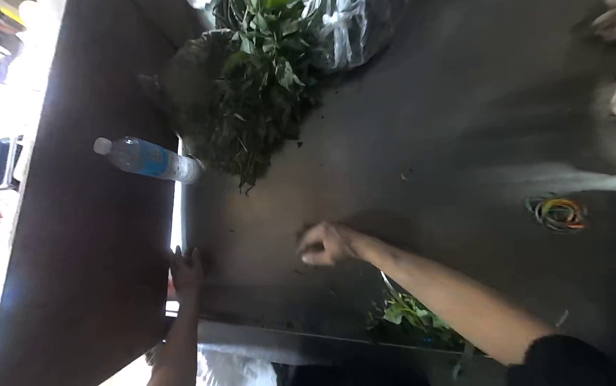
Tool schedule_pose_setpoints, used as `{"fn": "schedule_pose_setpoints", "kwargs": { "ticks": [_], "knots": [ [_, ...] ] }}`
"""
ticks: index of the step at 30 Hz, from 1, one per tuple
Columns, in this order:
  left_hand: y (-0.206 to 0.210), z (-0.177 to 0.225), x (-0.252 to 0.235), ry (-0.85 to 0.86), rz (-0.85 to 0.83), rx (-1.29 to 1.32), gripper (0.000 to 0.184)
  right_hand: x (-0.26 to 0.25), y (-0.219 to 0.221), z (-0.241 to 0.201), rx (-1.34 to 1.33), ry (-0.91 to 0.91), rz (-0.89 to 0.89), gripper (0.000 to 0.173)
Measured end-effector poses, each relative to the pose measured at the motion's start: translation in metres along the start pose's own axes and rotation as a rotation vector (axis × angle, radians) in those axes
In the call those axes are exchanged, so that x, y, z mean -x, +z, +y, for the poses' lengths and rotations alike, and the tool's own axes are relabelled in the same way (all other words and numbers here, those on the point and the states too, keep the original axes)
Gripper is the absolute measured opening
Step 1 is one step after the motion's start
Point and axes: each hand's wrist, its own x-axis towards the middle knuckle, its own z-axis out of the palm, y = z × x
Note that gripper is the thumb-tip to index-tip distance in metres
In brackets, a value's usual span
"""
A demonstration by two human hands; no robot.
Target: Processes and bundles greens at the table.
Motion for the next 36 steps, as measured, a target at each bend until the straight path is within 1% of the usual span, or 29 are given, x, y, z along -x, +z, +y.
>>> {"fn": "schedule_pose_setpoints", "kwargs": {
  "ticks": [1,2,3,4,6,7,8,9,10,11,12,13,14,15,17,18,19,20,21,22,23,24,26,28,30,31,33,35,36],
  "knots": [
    [0.006,0.005,0.001,-0.046,-0.009,0.002,0.068,0.012,-0.003,-0.008,-0.068,-0.030,-0.005,0.027],
    [0.015,0.012,0.004,-0.078,0.005,-0.018,0.071,0.023,-0.016,-0.012,-0.053,-0.039,0.054,0.028],
    [0.023,0.021,0.009,-0.085,0.033,-0.044,0.073,0.033,-0.036,-0.010,0.015,-0.021,0.176,0.029],
    [0.030,0.030,0.018,-0.069,0.057,-0.040,0.073,0.043,-0.058,0.003,0.122,0.002,0.351,0.029],
    [0.035,0.055,0.044,0.024,0.039,0.033,0.071,0.061,-0.110,0.052,0.365,0.096,0.743,0.035],
    [0.035,0.071,0.063,0.086,-0.008,0.087,0.069,0.070,-0.135,0.073,0.464,0.232,0.879,0.044],
    [0.035,0.087,0.083,0.165,-0.063,0.137,0.067,0.080,-0.155,0.087,0.508,0.413,0.932,0.059],
    [0.037,0.100,0.103,0.284,-0.101,0.188,0.065,0.085,-0.165,0.094,0.547,0.531,0.957,0.073],
    [0.040,0.111,0.120,0.440,-0.141,0.261,0.062,0.084,-0.163,0.095,0.600,0.566,0.958,0.080],
    [0.042,0.119,0.132,0.599,-0.181,0.335,0.057,0.078,-0.148,0.092,0.648,0.531,0.925,0.083],
    [0.042,0.126,0.136,0.733,-0.221,0.403,0.050,0.070,-0.123,0.085,0.687,0.453,0.859,0.084],
    [0.037,0.133,0.133,0.794,-0.231,0.437,0.045,0.061,-0.092,0.076,0.709,0.380,0.750,0.084],
    [0.030,0.142,0.120,0.769,-0.209,0.442,0.044,0.055,-0.060,0.062,0.697,0.312,0.621,0.085],
    [0.021,0.151,0.099,0.679,-0.181,0.382,0.047,0.051,-0.029,0.047,0.650,0.253,0.486,0.085],
    [0.007,0.166,0.042,0.410,-0.243,0.172,0.059,0.053,0.026,0.011,0.415,0.154,0.219,0.074],
    [0.006,0.172,0.011,0.318,-0.266,0.127,0.065,0.053,0.046,-0.007,0.249,0.125,0.088,0.063],
    [0.008,0.176,-0.014,0.270,-0.279,0.107,0.069,0.052,0.060,-0.022,0.094,0.117,-0.067,0.056],
    [0.009,0.180,-0.035,0.258,-0.277,0.082,0.069,0.047,0.068,-0.033,-0.023,0.111,-0.222,0.052],
    [0.011,0.185,-0.049,0.256,-0.265,0.062,0.066,0.040,0.070,-0.040,-0.069,0.106,-0.326,0.052],
    [0.012,0.191,-0.057,0.251,-0.253,0.051,0.064,0.033,0.065,-0.046,-0.069,0.113,-0.331,0.051],
    [0.014,0.197,-0.061,0.237,-0.231,0.050,0.060,0.027,0.052,-0.053,-0.052,0.137,-0.246,0.048],
    [0.016,0.203,-0.061,0.219,-0.207,0.063,0.055,0.020,0.034,-0.059,-0.032,0.171,-0.113,0.046],
    [0.024,0.210,-0.052,0.215,-0.170,0.086,0.038,0.001,-0.012,-0.061,0.019,0.252,0.154,0.046],
    [0.030,0.210,-0.033,0.278,-0.193,0.072,0.032,-0.025,-0.054,-0.038,0.076,0.360,0.370,0.046],
    [0.033,0.202,-0.003,0.413,-0.272,0.029,0.034,-0.055,-0.084,-0.001,0.200,0.421,0.564,0.047],
    [0.034,0.196,0.017,0.519,-0.306,0.019,0.034,-0.071,-0.098,0.014,0.278,0.439,0.607,0.051],
    [0.036,0.181,0.061,0.730,-0.318,0.114,0.025,-0.101,-0.114,0.037,0.412,0.445,0.619,0.058],
    [0.041,0.157,0.096,0.845,-0.278,0.267,0.017,-0.123,-0.108,0.055,0.557,0.408,0.567,0.062],
    [0.040,0.145,0.104,0.849,-0.265,0.311,0.019,-0.129,-0.097,0.058,0.622,0.355,0.536,0.063]
  ]
}}
